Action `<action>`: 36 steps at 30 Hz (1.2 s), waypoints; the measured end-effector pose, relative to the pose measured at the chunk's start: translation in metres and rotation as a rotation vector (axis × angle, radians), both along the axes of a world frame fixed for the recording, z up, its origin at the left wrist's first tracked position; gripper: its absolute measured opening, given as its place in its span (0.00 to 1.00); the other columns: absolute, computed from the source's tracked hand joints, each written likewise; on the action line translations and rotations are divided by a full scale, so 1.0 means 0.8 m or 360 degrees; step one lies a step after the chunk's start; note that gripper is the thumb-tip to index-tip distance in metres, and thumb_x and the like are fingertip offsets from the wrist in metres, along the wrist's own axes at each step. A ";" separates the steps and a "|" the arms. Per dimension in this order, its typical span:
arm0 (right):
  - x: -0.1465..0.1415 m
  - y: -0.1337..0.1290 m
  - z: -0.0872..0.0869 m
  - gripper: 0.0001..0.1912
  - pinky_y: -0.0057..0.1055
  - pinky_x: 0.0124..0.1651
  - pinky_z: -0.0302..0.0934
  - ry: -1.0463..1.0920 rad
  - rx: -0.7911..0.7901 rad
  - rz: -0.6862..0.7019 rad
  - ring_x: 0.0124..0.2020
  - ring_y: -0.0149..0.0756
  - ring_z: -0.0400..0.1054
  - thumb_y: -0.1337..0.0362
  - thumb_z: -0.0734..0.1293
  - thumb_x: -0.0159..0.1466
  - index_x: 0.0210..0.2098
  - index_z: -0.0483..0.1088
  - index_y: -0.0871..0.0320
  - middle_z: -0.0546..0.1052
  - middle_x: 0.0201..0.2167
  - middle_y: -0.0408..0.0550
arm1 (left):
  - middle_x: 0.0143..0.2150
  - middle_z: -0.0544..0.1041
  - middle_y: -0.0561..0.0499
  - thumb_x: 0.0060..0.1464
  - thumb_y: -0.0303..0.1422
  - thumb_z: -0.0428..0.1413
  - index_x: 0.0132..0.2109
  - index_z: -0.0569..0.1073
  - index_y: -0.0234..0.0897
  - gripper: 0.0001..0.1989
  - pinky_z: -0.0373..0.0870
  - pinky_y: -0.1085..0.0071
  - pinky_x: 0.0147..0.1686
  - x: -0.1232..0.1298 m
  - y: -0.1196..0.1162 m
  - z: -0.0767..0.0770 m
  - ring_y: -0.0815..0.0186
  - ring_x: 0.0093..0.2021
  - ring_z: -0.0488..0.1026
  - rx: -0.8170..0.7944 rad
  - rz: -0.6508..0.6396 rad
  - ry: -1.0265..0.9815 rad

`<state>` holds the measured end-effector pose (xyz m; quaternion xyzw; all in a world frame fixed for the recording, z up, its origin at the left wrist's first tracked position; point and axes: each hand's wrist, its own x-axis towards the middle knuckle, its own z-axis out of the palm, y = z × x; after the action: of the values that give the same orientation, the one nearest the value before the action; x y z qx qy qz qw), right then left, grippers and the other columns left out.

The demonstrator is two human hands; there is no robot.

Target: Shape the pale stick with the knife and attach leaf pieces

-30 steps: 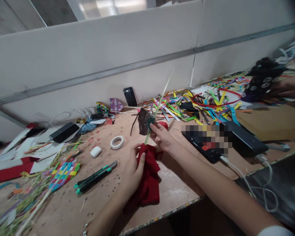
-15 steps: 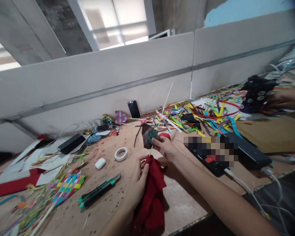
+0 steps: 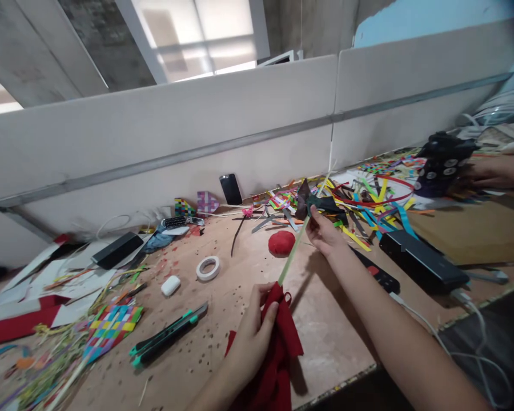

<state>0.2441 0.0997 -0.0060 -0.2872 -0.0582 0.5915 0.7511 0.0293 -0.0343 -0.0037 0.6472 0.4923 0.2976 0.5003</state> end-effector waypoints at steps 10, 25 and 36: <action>-0.116 -0.050 -0.011 0.19 0.22 0.30 0.62 -0.0534 0.0059 0.0934 0.24 0.24 0.66 0.63 0.76 0.36 0.26 0.69 0.62 0.72 0.24 0.42 | 0.46 0.70 0.48 0.56 0.41 0.45 0.46 0.61 0.38 0.15 0.64 0.69 0.50 -0.012 0.023 -0.018 0.67 0.46 0.69 0.0246 0.0334 -0.0073; -0.052 -0.018 -0.005 0.18 0.21 0.32 0.64 -0.0418 0.0085 0.0427 0.28 0.25 0.67 0.62 0.76 0.38 0.27 0.70 0.60 0.74 0.27 0.42 | 0.40 0.72 0.51 0.56 0.44 0.45 0.43 0.62 0.39 0.15 0.67 0.72 0.45 -0.005 0.012 -0.001 0.69 0.41 0.70 -0.0037 0.0141 -0.0103; -0.001 -0.004 -0.006 0.14 0.15 0.26 0.62 -0.0413 -0.0107 0.0101 0.22 0.18 0.63 0.64 0.75 0.42 0.24 0.66 0.58 0.71 0.21 0.36 | 0.37 0.72 0.52 0.55 0.44 0.45 0.43 0.63 0.40 0.14 0.67 0.75 0.39 0.001 0.002 -0.004 0.70 0.36 0.70 -0.0209 0.0038 -0.0140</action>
<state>0.2436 0.0962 -0.0107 -0.3842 -0.1440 0.5744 0.7083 0.0298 -0.0327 -0.0068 0.5934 0.4958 0.2987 0.5592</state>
